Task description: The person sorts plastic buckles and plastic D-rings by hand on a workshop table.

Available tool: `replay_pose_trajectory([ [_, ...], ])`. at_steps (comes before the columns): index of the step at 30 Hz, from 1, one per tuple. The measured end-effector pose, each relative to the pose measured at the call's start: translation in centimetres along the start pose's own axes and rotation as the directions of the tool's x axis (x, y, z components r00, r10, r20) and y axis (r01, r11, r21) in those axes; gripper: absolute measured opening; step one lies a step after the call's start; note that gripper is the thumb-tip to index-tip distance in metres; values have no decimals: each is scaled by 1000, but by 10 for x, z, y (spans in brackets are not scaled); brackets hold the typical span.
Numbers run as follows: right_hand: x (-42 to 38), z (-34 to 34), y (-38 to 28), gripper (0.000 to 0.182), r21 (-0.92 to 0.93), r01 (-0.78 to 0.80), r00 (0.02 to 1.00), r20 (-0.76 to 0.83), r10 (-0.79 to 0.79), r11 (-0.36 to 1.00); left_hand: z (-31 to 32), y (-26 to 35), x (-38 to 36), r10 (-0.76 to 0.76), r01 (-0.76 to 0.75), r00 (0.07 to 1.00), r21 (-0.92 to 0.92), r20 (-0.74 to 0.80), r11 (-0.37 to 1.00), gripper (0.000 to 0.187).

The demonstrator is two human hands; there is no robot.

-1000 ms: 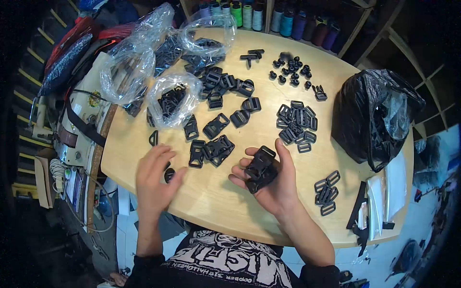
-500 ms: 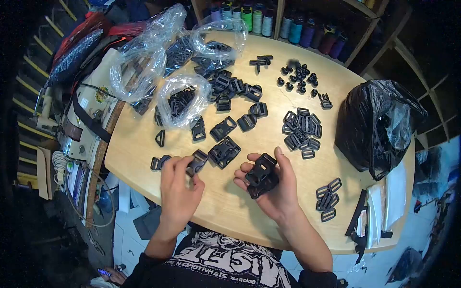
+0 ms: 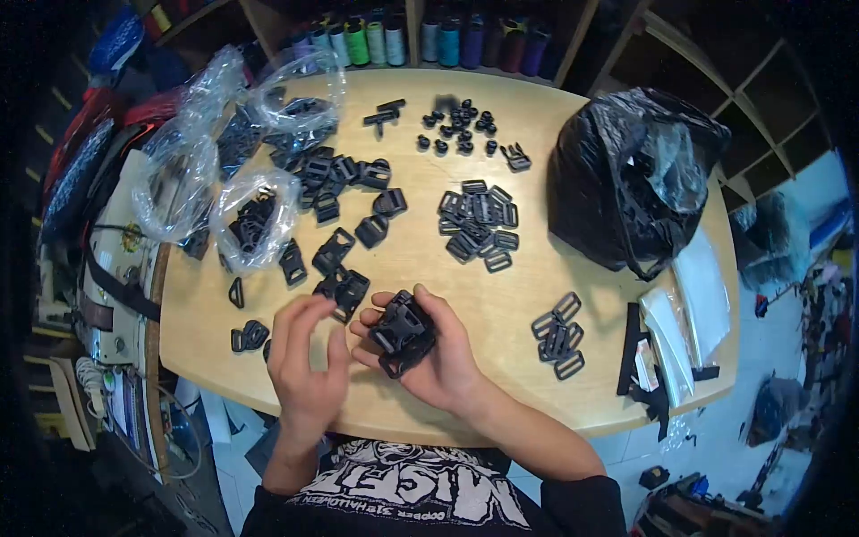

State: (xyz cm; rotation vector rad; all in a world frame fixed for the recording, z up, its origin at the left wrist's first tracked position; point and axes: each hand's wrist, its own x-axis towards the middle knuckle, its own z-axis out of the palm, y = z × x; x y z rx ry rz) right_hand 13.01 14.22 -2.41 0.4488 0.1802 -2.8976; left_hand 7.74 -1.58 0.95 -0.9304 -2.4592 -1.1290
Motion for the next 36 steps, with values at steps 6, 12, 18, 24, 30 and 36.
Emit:
replay_pose_trajectory([
  [6, -3, 1, -10, 42, -157, 97, 995, -5, -99, 983, 14, -29, 13, -98, 59, 984, 242, 151, 969, 32],
  [12, -3, 4, -10, 40, -158, 130, 987, -76, -143, 979, 10, -9, 9, -103, 104, 994, 80, -24, 991, 16],
  [18, -4, 3, -12, 40, -48, 141, 982, -120, -146, 989, 20, 22, 10, 77, -69, 983, 56, -164, 996, 22],
  [24, 0, -3, -10, 37, -1, 151, 988, -33, -151, 989, 31, 25, 0, 340, -323, 935, -154, 101, 934, 29],
  [30, -5, 0, -17, 29, 45, 115, 993, -23, -114, 992, 15, -2, 11, -11, 12, 1000, 85, -9, 996, 36],
  [36, -4, -3, -19, 29, 26, 141, 988, -63, -139, 990, 13, -25, 7, -57, 2, 983, 301, 174, 953, 39],
])
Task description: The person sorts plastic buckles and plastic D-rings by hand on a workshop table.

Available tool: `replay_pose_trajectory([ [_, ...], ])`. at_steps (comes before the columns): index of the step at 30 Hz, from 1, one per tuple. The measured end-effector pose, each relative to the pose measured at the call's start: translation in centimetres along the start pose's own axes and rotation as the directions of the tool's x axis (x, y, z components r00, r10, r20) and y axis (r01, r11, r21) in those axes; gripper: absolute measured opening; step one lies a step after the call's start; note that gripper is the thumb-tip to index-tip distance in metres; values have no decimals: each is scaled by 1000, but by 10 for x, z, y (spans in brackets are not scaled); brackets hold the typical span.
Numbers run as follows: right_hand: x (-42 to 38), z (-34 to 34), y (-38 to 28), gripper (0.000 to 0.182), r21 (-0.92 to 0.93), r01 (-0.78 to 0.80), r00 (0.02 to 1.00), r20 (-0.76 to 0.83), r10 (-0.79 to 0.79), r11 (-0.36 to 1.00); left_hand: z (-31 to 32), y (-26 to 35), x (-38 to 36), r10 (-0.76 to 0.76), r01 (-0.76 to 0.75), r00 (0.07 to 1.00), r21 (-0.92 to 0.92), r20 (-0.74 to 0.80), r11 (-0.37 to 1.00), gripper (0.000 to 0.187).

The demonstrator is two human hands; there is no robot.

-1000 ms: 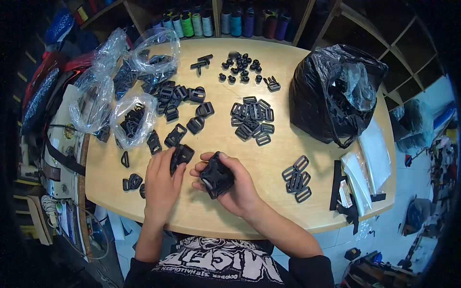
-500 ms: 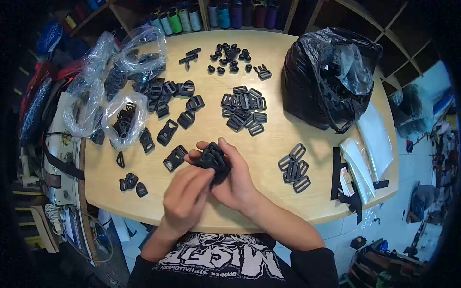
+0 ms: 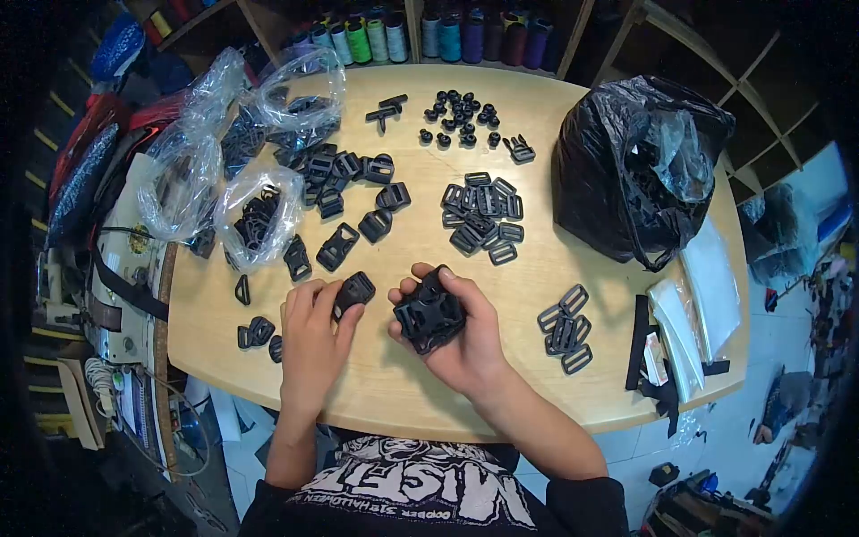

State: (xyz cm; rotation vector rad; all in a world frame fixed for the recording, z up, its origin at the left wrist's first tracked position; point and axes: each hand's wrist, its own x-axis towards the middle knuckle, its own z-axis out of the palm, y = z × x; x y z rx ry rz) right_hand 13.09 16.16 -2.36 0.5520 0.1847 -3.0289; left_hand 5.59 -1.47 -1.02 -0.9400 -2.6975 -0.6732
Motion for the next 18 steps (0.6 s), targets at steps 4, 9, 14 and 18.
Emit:
replay_pose_trajectory([
  [4, -1, 7, 4, 35, -57, 40, 998, -47, -43, 998, -19, 23, 4, -75, 37, 987, -253, -142, 967, 40],
  [9, -1, 8, 11, 51, 14, 4, 1000, 6, -4, 1000, -20, 59, 7, 89, -106, 994, -359, -64, 927, 45],
  [14, 1, -7, 8, 49, 32, -14, 999, 43, 13, 999, -9, 71, 8, 114, -93, 993, -331, 45, 939, 46],
  [18, -2, 6, 5, 37, 67, -23, 999, 25, 21, 997, -23, 62, 13, -37, 15, 999, -496, -34, 868, 41],
])
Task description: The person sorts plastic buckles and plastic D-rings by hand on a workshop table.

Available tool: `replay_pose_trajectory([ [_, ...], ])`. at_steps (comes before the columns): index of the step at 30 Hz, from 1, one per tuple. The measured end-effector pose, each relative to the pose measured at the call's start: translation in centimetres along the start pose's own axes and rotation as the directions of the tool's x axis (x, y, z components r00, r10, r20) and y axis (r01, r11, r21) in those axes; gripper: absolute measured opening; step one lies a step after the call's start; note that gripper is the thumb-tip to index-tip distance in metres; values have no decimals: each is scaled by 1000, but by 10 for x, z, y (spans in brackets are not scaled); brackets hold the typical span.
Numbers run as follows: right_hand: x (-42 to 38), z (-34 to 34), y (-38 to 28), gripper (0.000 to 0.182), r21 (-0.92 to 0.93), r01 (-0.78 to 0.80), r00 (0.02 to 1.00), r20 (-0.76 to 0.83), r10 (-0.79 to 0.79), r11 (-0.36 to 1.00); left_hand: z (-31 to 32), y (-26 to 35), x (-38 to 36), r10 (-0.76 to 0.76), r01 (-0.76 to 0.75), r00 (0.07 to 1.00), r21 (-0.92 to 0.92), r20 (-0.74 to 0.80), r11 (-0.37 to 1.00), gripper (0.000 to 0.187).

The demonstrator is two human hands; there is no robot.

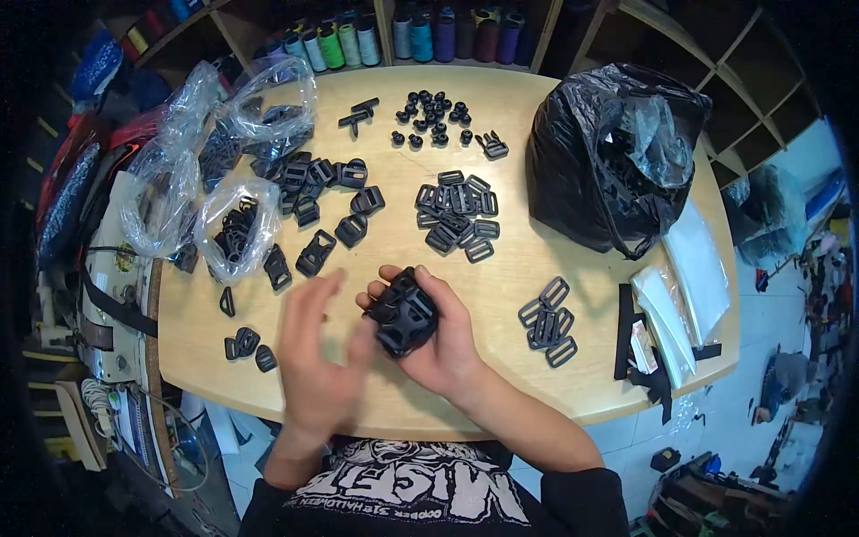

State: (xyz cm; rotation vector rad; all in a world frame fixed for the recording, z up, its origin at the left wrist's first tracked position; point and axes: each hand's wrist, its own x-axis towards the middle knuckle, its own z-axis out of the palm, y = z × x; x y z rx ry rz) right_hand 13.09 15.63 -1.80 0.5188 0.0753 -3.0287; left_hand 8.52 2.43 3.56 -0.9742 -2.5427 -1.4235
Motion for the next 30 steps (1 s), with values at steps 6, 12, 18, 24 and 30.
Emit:
replay_pose_trajectory([
  [6, -3, 0, -4, 34, -3, 2, 1000, 30, -2, 1000, -36, -66, 32, -231, 186, 971, 401, 66, 897, 38],
  [12, 0, -5, -4, 33, -35, 38, 999, 26, -37, 999, -11, -74, 34, -216, 151, 973, 483, 82, 863, 33],
  [18, 1, -7, -3, 35, -63, 42, 999, -8, -42, 997, -24, -31, 23, -61, 53, 998, 355, 14, 933, 43],
  [24, 4, -10, 0, 38, 29, 66, 996, 63, -68, 997, 12, 1, -2, 139, -170, 972, 156, 189, 973, 50],
  [30, 5, -4, -4, 39, 24, 93, 996, 13, -93, 995, 18, 5, -4, 168, -208, 963, 187, 210, 960, 55],
])
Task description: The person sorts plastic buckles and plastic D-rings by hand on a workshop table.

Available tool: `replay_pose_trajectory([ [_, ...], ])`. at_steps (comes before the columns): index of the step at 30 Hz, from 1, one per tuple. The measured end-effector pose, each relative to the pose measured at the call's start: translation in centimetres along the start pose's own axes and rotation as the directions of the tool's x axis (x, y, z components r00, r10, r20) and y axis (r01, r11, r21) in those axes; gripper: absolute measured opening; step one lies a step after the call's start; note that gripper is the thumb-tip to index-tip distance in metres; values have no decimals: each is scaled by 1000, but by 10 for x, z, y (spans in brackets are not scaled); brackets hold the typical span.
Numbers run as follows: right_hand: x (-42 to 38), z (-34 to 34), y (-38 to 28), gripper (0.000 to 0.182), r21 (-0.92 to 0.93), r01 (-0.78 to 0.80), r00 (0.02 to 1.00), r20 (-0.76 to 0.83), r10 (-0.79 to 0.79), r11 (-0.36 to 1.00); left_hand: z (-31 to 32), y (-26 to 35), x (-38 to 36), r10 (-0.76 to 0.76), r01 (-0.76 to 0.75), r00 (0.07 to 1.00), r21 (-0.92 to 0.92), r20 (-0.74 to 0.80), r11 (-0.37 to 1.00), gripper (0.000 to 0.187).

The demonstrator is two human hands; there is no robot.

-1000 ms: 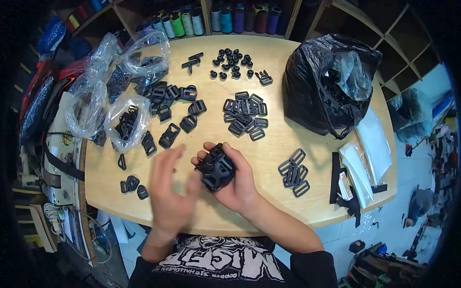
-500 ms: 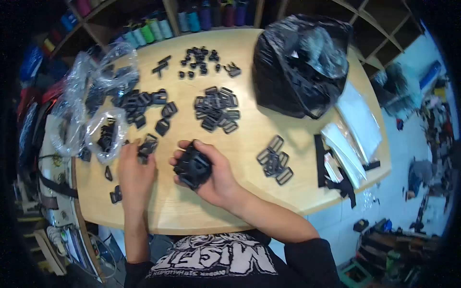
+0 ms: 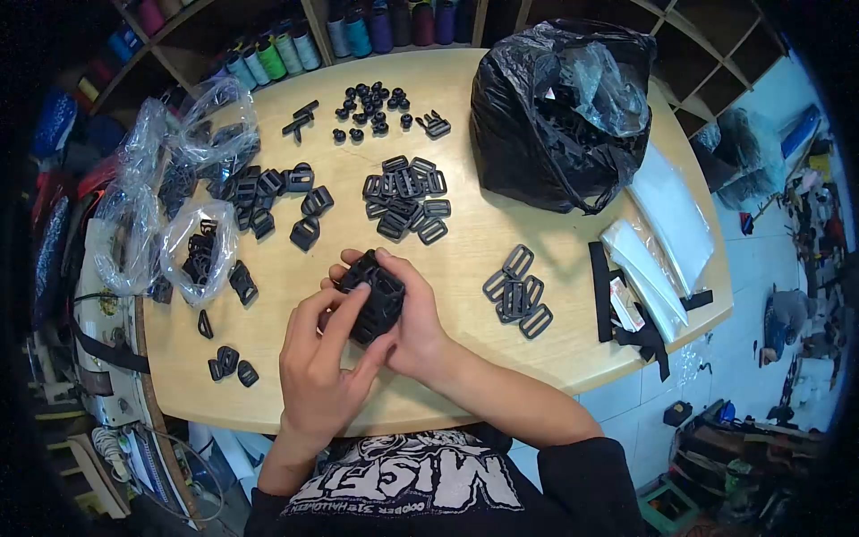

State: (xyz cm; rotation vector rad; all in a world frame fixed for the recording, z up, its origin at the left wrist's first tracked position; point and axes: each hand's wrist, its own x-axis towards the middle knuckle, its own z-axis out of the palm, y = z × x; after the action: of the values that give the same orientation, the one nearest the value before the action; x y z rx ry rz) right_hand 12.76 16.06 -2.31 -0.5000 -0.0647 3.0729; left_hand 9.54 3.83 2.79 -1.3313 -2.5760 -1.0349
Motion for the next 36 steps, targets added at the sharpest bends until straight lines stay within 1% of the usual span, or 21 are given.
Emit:
replay_pose_trajectory([
  [2, 1, 0, 1, 38, 18, 1, 1000, -9, -1, 1000, -1, -3, -2, 64, -64, 997, -14, 47, 998, 53],
  [3, 1, -1, 2, 38, 35, 4, 1000, -19, -3, 999, -1, -1, -2, 59, -59, 997, -11, 48, 998, 53],
  [5, -1, -2, 0, 36, 64, -9, 1000, -16, 10, 998, -4, 0, 1, 50, -74, 985, -140, -168, 987, 45],
  [6, 0, -2, 0, 35, 92, -23, 1000, -10, 24, 995, -11, -7, 1, 35, -55, 983, -109, -179, 993, 45],
  [7, 0, -1, 0, 33, 87, -27, 1000, 2, 27, 996, -20, -17, -1, -54, 46, 975, -43, -215, 998, 41],
  [8, 0, 0, -3, 32, 153, -89, 995, 57, 81, 984, -30, -28, -3, -137, 145, 957, 14, -257, 989, 37],
  [9, -2, 2, -3, 31, 154, -95, 995, 29, 92, 983, -36, -48, -3, -141, 176, 955, 118, -261, 977, 31],
  [10, -3, 5, -3, 31, 151, -92, 996, -3, 93, 984, -43, -63, -5, -143, 183, 952, 128, -270, 975, 31],
  [12, -3, 3, -2, 31, 160, -117, 993, 4, 118, 980, -51, -83, -10, -419, 440, 898, 283, -136, 852, 36],
  [13, -3, 3, -2, 31, 172, -131, 991, 10, 131, 976, -49, -88, -9, -415, 438, 899, 282, -141, 853, 36],
  [15, -3, 5, -2, 30, 164, -136, 991, 3, 137, 977, -43, -96, -9, -386, 423, 905, 489, -181, 763, 43],
  [18, -3, 4, -2, 30, 145, -141, 990, -5, 143, 979, -31, -97, -2, -385, 442, 897, 458, -216, 771, 50],
  [22, -4, 5, -3, 29, 119, -120, 991, -36, 125, 986, -20, -99, -3, -364, 445, 894, 421, -263, 790, 51],
  [25, -4, 4, -2, 29, 123, -128, 991, -25, 132, 984, -27, -91, -13, -388, 454, 890, 394, -238, 799, 49],
  [28, 1, 1, 1, 30, 105, -118, 993, -15, 120, 987, -24, -68, -27, -370, 424, 902, 304, -221, 853, 46],
  [30, -2, 0, 3, 30, 83, -85, 995, -39, 89, 993, -24, -48, -30, -345, 366, 915, 71, -208, 928, 37],
  [31, -1, 3, 4, 30, 99, -76, 995, -65, 82, 992, -25, -42, -27, -287, 304, 933, 48, -217, 951, 25],
  [32, 0, 5, 6, 31, 116, -67, 993, -86, 77, 991, -24, -34, -23, -282, 295, 936, 36, -212, 955, 25],
  [34, 2, 3, 8, 33, 97, -45, 997, -65, 51, 994, -25, -23, -14, -221, 212, 907, -63, -360, 975, 23],
  [35, 3, 3, 9, 35, 124, -51, 997, -51, 58, 991, -26, -23, -9, -212, 202, 909, -68, -359, 977, 23],
  [36, 2, 3, 9, 37, 152, -58, 997, -41, 65, 987, -26, -23, -4, -8, 16, 926, 16, -377, 1000, 24],
])
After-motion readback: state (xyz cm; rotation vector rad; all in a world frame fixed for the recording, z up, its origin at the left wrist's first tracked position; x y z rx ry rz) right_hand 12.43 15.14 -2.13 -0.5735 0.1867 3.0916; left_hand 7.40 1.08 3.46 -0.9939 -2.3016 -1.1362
